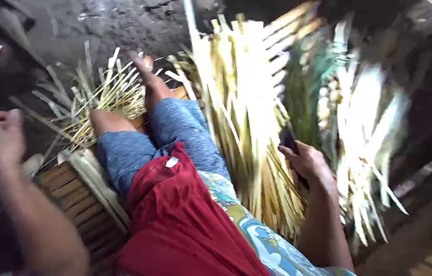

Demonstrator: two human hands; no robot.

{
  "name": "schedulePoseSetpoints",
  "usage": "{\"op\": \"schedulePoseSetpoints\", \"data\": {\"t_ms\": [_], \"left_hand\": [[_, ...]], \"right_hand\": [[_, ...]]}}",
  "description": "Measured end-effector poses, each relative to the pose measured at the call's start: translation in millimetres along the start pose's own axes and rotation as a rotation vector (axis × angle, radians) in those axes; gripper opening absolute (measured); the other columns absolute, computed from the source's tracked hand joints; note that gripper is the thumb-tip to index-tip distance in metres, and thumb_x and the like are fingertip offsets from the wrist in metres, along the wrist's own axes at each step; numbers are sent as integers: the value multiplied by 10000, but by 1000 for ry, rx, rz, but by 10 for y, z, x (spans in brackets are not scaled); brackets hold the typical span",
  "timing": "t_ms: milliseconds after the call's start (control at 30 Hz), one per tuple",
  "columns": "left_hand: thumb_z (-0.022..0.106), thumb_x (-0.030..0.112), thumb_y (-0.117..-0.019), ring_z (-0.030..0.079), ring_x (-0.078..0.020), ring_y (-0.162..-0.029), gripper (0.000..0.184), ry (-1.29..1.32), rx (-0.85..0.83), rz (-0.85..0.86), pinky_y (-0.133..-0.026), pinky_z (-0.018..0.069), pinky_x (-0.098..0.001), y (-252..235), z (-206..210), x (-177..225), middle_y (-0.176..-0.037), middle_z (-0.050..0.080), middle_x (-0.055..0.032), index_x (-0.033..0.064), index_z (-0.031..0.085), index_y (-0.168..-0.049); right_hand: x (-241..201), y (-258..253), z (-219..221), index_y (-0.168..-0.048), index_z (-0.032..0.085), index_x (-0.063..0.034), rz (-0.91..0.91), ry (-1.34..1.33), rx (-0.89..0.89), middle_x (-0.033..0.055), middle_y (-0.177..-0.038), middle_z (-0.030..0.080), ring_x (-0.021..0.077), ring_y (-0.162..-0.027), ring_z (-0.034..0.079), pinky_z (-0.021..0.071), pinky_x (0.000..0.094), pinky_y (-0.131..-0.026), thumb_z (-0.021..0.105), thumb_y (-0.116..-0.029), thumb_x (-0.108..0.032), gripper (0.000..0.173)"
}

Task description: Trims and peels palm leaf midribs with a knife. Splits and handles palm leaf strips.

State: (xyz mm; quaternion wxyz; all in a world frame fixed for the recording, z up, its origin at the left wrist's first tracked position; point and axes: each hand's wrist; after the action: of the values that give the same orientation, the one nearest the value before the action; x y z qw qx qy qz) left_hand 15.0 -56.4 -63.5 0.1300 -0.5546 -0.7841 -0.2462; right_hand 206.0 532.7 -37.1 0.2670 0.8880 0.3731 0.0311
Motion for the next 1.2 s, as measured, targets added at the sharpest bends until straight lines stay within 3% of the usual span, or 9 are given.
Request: {"op": "schedulePoseSetpoints", "data": {"t_ms": [67, 200, 333, 533, 733, 867, 1000, 1100, 1200], "left_hand": [[455, 301, -1095, 462, -496, -1367, 578, 49, -43, -47, -1135, 364, -611, 155, 129, -317, -1486, 441, -355, -28, 338, -1556], [470, 213, -1094, 513, -475, -1329, 472, 94, -79, -244, -1136, 386, -573, 528, 467, -840, -1407, 527, -344, -91, 463, -1455], [507, 171, -1076, 561, -461, -1284, 415, 163, -139, -343, -1115, 418, -569, 733, 927, -1102, -1350, 575, -340, -111, 534, -1380], [470, 181, -1086, 545, -461, -1289, 455, 220, 22, -540, -1101, 416, -569, 797, 1334, -1001, -1355, 564, -326, -67, 436, -1466], [467, 170, -1094, 557, -397, -1300, 393, 337, 87, -510, -1133, 397, -523, 811, 1385, -1178, -1364, 583, -296, -72, 546, -1393], [360, 172, -1123, 566, -76, -706, 375, 782, 247, -491, -664, 500, -226, 1001, 1233, -927, -1035, 636, -90, -61, 525, -1365], [292, 236, -1133, 531, 16, -577, 332, 1244, 101, -437, -544, 471, -125, 1377, 756, -170, -915, 644, 50, 78, 556, -1258], [338, 212, -1107, 528, 21, -532, 296, 1359, 51, -345, -497, 477, -121, 1690, 535, 326, -804, 626, 61, 99, 606, -1160], [507, 207, -1057, 552, 8, -494, 208, 1407, 146, -168, -488, 487, -145, 1917, 478, 567, -645, 632, 56, 131, 688, -989]], "right_hand": [[-324, -73, 67, -1309, 651, -61, -193, -70, -21, 283, -1042, 685, 439, -859, 664, 495, 662, -787, 566, -1066, -295, 347], [-1105, -82, 553, -1278, 629, -44, -443, -427, -357, -19, -815, 611, 18, -626, 587, 541, 221, -618, 474, -1069, -216, 312], [-1588, 50, 1023, -1225, 649, -30, -587, -501, -656, -44, -762, 651, 32, -610, 627, 577, 232, -612, 468, -1060, -178, 286], [-1777, 88, 1379, -1066, 682, -6, -658, -221, -598, 19, -730, 619, 63, -605, 565, 507, 293, -626, 538, -1067, -216, 254], [-1749, 10, 1375, -1069, 687, -34, -602, -263, -657, 0, -703, 622, 63, -557, 566, 514, 280, -580, 523, -1070, -222, 250], [-1759, 51, 1351, -1017, 677, -43, -635, -368, -695, -51, -672, 606, 4, -535, 559, 509, 197, -543, 530, -1056, -220, 234], [-2033, 195, 1304, -1121, 718, -32, -1037, -530, -626, -84, -738, 606, -71, -609, 497, 433, 150, -574, 618, -947, -292, 328], [-2458, 310, 1255, -1437, 553, -216, -1109, -865, -1045, -127, -820, 623, -18, -684, 594, 546, 189, -643, 551, -1020, -469, 488], [-2926, 533, 1127, -1500, 397, -278, -893, -932, -1612, -98, -732, 660, 39, -532, 623, 572, 217, -497, 429, -1020, -637, 600]]}}
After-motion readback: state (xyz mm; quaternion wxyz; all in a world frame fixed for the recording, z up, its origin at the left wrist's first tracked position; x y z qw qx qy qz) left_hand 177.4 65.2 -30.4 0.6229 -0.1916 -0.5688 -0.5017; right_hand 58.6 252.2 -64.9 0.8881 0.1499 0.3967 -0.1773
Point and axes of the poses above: each hand's wrist, its own y-axis away from the middle knuckle, its own z-axis out of the palm, x = y × z
